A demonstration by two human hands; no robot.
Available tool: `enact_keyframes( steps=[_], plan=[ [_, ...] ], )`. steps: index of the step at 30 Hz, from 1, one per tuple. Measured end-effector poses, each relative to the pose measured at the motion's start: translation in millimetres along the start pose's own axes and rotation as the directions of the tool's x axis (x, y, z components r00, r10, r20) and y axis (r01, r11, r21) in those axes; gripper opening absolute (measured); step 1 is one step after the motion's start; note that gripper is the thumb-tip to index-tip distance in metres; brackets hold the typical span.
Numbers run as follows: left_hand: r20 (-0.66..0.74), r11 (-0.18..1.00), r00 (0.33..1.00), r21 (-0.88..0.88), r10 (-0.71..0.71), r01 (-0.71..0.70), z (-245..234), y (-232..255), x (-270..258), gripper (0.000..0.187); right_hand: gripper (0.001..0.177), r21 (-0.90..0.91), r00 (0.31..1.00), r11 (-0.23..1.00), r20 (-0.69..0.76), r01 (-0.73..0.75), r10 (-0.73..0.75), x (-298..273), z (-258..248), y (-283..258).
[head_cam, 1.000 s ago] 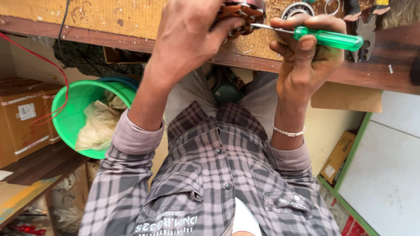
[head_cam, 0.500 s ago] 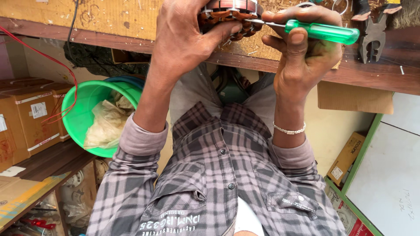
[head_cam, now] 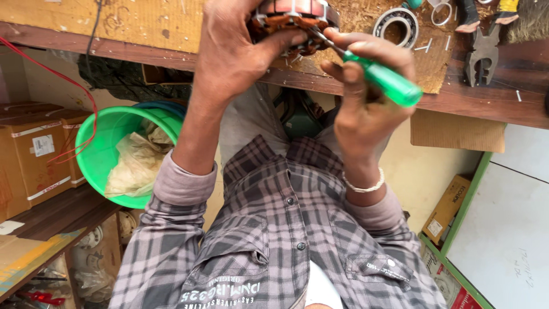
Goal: The person works on a motor stator at a cluttered workbench. They first connect red wires to the stator windings, then use a green screwdriver to adjust and secure the internal components.
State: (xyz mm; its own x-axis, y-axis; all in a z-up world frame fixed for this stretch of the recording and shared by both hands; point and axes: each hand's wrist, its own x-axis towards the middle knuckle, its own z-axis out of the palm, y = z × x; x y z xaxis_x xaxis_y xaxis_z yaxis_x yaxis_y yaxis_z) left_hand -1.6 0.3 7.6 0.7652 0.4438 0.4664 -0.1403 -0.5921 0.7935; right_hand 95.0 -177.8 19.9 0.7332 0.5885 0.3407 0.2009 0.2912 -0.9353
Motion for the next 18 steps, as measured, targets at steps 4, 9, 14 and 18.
enact_keyframes(
  steps=[4,9,14,18],
  plan=[
    [0.019,0.992,0.999,0.116,-0.050,0.047,-3,9,8,0.034,0.028,0.027,0.999,0.999,-0.011,-0.033,0.034,-4,3,-3],
    [0.127,0.874,0.991,0.476,0.040,-0.097,-9,24,14,0.036,0.029,-0.039,0.997,0.998,0.055,0.051,-0.048,-11,5,-1],
    [0.151,0.908,0.986,0.400,0.070,-0.125,-12,23,11,0.032,0.038,0.073,0.998,0.997,-0.053,0.023,-0.019,-2,-16,-3],
    [0.061,0.989,0.998,0.147,0.027,-0.035,0,12,5,0.035,0.042,0.100,0.999,0.995,-0.041,0.017,-0.013,4,-29,-6]
  ],
)
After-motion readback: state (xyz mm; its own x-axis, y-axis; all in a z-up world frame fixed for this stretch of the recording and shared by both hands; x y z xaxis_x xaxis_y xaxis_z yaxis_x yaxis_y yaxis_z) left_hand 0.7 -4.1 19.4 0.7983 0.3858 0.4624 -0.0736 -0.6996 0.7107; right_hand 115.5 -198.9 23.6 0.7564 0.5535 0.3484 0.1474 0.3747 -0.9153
